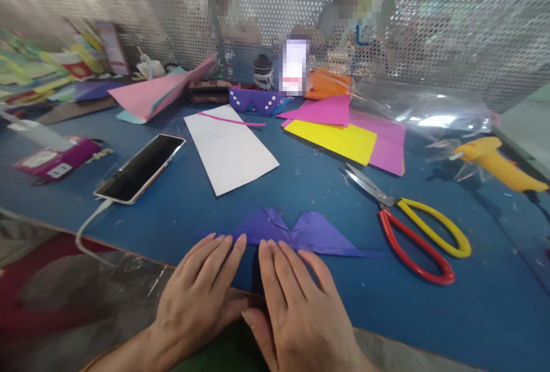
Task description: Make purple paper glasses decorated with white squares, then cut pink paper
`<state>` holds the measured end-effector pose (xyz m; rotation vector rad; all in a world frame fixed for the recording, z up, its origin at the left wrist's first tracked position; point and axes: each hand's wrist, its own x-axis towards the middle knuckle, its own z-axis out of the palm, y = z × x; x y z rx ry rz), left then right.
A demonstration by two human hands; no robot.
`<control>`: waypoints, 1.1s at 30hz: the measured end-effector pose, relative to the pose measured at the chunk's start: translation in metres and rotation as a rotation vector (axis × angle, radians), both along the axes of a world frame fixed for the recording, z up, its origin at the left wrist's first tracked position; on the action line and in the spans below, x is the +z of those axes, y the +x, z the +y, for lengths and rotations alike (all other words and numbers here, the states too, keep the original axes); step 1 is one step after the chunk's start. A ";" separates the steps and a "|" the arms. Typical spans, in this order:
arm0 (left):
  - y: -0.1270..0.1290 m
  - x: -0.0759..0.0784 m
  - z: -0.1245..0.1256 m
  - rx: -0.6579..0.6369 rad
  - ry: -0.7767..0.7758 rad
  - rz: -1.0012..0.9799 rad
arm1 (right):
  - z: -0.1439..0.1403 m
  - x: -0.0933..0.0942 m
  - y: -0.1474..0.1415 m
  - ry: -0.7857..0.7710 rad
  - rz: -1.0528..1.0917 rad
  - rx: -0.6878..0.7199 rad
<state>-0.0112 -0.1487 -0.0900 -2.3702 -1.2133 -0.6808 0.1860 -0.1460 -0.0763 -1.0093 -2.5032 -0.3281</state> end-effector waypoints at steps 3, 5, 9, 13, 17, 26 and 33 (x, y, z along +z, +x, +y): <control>-0.002 -0.001 -0.004 0.000 -0.012 -0.077 | -0.001 -0.004 -0.007 0.017 -0.048 -0.046; -0.005 -0.004 -0.007 0.005 -0.034 -0.129 | -0.002 -0.007 -0.012 0.032 -0.062 -0.083; -0.012 -0.009 -0.011 0.044 -0.043 -0.170 | -0.004 -0.011 -0.014 0.052 -0.066 -0.088; -0.015 -0.008 -0.011 0.088 -0.033 -0.169 | -0.003 -0.013 -0.013 0.033 -0.043 -0.099; -0.013 -0.007 -0.009 0.122 0.002 -0.179 | -0.001 -0.015 -0.014 0.076 -0.045 -0.089; -0.011 -0.011 -0.008 0.133 0.022 -0.181 | -0.003 -0.015 -0.014 0.045 -0.052 -0.101; -0.016 -0.011 -0.011 0.120 -0.009 -0.223 | -0.001 -0.015 -0.013 0.045 -0.041 -0.095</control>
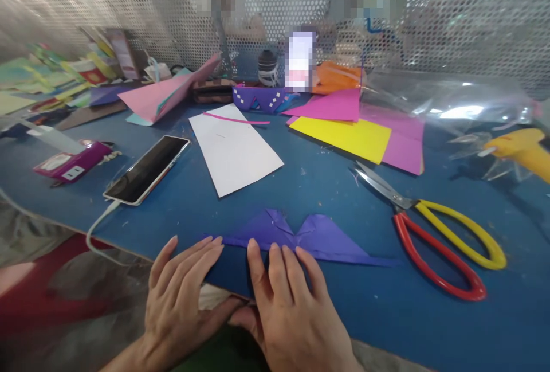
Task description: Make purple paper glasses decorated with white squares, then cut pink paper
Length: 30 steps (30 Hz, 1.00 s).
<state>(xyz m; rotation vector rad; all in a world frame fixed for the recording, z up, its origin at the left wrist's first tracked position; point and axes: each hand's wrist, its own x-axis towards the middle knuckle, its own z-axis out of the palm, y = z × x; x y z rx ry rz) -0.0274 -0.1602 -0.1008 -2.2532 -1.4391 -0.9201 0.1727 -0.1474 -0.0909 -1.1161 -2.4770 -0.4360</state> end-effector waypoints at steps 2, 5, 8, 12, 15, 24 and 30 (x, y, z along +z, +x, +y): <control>0.000 0.000 -0.001 0.013 -0.026 0.017 | 0.001 0.001 0.000 0.003 -0.007 0.000; 0.003 0.001 -0.001 0.029 -0.061 0.026 | 0.001 0.001 0.001 -0.009 -0.015 0.000; 0.004 0.002 0.000 0.030 -0.086 0.033 | 0.001 0.002 0.001 -0.001 -0.018 0.015; 0.001 0.001 -0.001 0.015 -0.092 0.007 | 0.002 0.004 -0.001 0.012 0.013 -0.003; -0.003 0.002 -0.001 0.016 -0.048 -0.020 | 0.002 0.006 -0.004 0.013 0.037 -0.007; -0.006 0.009 0.004 0.050 -0.014 0.066 | 0.002 0.010 -0.009 0.011 0.030 -0.028; -0.008 0.008 0.000 0.031 -0.031 0.058 | 0.000 0.010 -0.012 -0.004 0.049 -0.045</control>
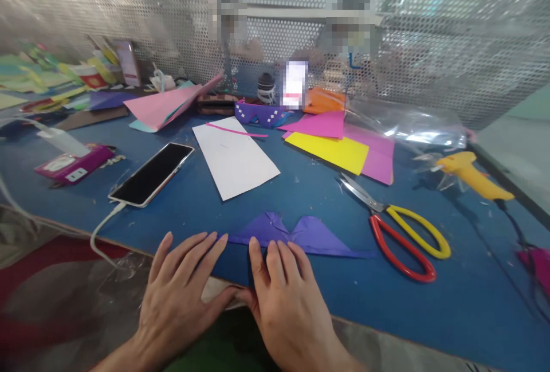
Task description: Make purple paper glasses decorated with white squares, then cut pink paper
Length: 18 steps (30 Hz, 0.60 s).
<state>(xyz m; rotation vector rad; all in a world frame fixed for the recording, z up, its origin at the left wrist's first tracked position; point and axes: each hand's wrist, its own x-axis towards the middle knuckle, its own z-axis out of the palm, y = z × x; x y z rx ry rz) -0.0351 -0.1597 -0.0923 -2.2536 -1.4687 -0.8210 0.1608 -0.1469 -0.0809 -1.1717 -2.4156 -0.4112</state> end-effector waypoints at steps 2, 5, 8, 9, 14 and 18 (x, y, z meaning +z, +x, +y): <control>0.000 0.001 -0.001 -0.014 -0.016 0.016 | -0.001 0.000 0.000 -0.013 0.001 -0.008; 0.001 0.005 -0.001 -0.014 -0.035 0.075 | -0.003 -0.001 0.002 -0.039 -0.025 -0.004; 0.002 0.008 0.002 -0.004 -0.031 0.164 | -0.004 -0.002 0.003 -0.084 -0.043 -0.017; 0.002 0.008 0.003 -0.011 -0.026 0.208 | -0.004 -0.002 0.003 -0.106 -0.043 -0.024; -0.001 0.002 0.008 -0.065 0.027 0.364 | -0.004 -0.002 0.004 -0.166 -0.051 -0.020; -0.004 -0.005 0.009 -0.060 0.038 0.363 | -0.003 -0.001 0.003 -0.159 -0.059 -0.019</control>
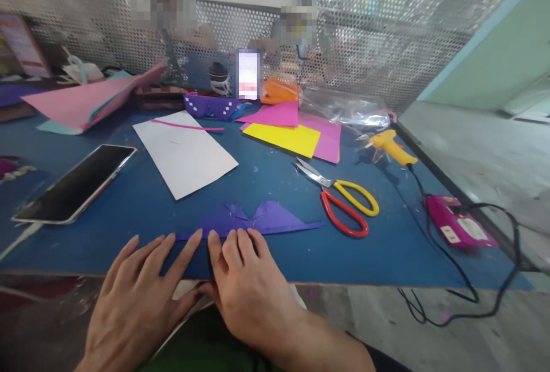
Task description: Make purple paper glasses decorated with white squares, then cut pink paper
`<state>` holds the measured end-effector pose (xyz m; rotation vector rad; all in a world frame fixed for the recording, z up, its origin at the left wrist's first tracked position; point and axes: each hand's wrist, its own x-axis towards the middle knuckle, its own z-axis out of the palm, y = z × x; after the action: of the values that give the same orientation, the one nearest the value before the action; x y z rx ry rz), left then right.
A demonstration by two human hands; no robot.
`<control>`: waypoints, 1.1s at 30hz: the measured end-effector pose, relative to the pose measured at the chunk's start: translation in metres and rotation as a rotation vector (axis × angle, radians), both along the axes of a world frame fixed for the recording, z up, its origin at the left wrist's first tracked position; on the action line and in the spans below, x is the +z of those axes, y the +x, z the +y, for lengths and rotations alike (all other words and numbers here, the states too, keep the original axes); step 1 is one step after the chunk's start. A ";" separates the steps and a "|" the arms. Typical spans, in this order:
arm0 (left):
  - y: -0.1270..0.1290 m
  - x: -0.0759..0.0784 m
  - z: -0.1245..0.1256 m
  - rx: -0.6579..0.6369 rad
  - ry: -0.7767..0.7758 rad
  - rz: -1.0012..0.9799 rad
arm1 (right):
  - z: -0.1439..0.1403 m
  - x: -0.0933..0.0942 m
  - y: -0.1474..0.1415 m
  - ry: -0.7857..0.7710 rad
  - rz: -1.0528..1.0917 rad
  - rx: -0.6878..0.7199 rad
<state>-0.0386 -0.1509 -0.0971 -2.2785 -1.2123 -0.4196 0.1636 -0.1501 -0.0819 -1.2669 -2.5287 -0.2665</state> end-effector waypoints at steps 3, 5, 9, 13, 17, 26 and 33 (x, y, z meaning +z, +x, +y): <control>0.001 -0.001 -0.001 0.034 0.006 -0.061 | 0.000 0.000 -0.001 0.007 0.003 0.008; 0.004 0.001 -0.002 0.066 0.020 -0.127 | 0.000 -0.001 -0.001 0.010 0.006 0.018; 0.015 0.004 -0.001 -0.132 -0.057 -0.175 | 0.000 -0.002 -0.001 0.017 0.024 0.028; 0.023 0.002 -0.001 -0.206 -0.148 -0.204 | -0.002 -0.003 0.004 -0.013 0.126 0.007; 0.027 0.001 0.000 -0.169 -0.136 -0.206 | -0.009 -0.002 0.021 -0.006 0.184 -0.084; 0.030 0.004 0.007 -0.175 0.000 -0.150 | -0.014 0.001 0.044 0.108 0.145 -0.191; 0.032 0.003 0.011 -0.165 0.028 -0.087 | -0.012 0.004 0.054 0.070 0.174 -0.193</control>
<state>-0.0069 -0.1400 -0.0937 -2.3669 -1.0553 -0.5990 0.2180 -0.1626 -0.0781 -1.4420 -2.2358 -0.2717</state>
